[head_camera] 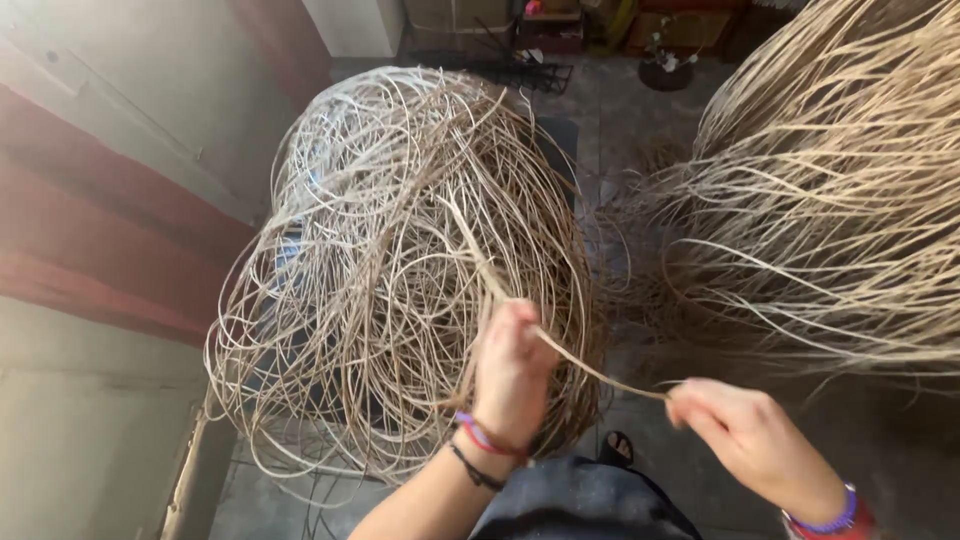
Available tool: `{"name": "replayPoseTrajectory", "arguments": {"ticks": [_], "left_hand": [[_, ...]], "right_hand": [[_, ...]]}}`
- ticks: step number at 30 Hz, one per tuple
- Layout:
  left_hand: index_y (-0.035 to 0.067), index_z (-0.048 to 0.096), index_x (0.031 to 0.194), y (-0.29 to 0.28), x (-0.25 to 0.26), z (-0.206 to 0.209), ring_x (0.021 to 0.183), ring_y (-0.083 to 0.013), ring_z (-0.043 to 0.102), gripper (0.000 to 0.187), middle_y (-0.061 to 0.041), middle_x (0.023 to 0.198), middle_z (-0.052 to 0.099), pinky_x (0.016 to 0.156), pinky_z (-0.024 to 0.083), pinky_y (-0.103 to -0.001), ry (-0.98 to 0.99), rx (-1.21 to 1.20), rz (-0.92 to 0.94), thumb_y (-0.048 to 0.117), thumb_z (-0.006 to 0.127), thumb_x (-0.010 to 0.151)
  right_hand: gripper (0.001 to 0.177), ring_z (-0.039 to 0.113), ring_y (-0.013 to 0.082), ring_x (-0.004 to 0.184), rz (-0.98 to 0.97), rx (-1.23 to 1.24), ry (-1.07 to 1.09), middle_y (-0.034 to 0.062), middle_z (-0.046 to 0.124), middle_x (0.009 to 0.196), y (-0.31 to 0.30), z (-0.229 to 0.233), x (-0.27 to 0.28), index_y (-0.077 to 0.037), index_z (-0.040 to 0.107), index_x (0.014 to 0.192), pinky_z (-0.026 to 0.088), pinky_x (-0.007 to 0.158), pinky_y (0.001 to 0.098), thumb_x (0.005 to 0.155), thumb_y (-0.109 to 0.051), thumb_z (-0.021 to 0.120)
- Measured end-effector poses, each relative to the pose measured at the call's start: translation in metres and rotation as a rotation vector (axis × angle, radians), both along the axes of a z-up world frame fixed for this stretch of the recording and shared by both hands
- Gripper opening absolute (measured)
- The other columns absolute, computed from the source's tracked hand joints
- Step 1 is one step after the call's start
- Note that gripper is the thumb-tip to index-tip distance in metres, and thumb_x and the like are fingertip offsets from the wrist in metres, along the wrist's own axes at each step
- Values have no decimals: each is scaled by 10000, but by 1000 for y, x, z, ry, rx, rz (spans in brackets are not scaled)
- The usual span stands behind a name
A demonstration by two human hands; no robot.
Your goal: Weaving rattan strands onto a circular frame to create a furniture piece
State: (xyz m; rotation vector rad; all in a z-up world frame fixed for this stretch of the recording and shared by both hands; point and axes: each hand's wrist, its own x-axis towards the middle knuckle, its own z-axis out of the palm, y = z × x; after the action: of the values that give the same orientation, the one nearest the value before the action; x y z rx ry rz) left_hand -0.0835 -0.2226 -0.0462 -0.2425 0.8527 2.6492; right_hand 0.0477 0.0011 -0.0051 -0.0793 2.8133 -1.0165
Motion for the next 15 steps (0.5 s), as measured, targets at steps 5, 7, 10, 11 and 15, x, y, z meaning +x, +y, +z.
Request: {"name": "replayPoseTrajectory", "arguments": {"ticks": [5,7,10,11,15], "left_hand": [[17,647,1014,30,36,21,512,-28,294,270,57,596,367,473,212,-177,187,-55,-423,232,506,1100],[50,662,970,24,17,16,510,-40,360,221,65,599,428,460,275,-203,178,-122,-313,235,556,1028],[111,654,938,7,-9,20,502,-44,377,198,84,619,492,462,306,-217,139,-143,-187,258,554,1026],[140,632,950,0,-17,23,497,-36,329,238,97,636,495,476,274,-204,105,-97,-177,277,502,1095],[95,717,834,28,15,36,474,-77,444,193,22,597,548,427,290,-223,223,-385,-296,114,540,908]], "right_hand": [[157,711,158,650,-224,234,214,-61,676,702,-45,6,-24,-224,649,904,507,595,363,966,-360,599],[135,755,139,758,-223,155,174,-70,757,832,-23,1,-16,-213,700,960,533,707,329,959,-298,595],[190,775,93,769,-235,82,76,-106,823,876,3,7,-4,-200,747,926,548,769,275,962,-272,574],[254,750,66,672,-253,86,12,-133,808,790,12,11,0,-198,744,836,538,719,254,971,-307,559],[203,791,115,929,-243,-39,20,-42,846,1022,-17,9,-16,-177,780,1032,556,891,282,942,-245,611]]}}
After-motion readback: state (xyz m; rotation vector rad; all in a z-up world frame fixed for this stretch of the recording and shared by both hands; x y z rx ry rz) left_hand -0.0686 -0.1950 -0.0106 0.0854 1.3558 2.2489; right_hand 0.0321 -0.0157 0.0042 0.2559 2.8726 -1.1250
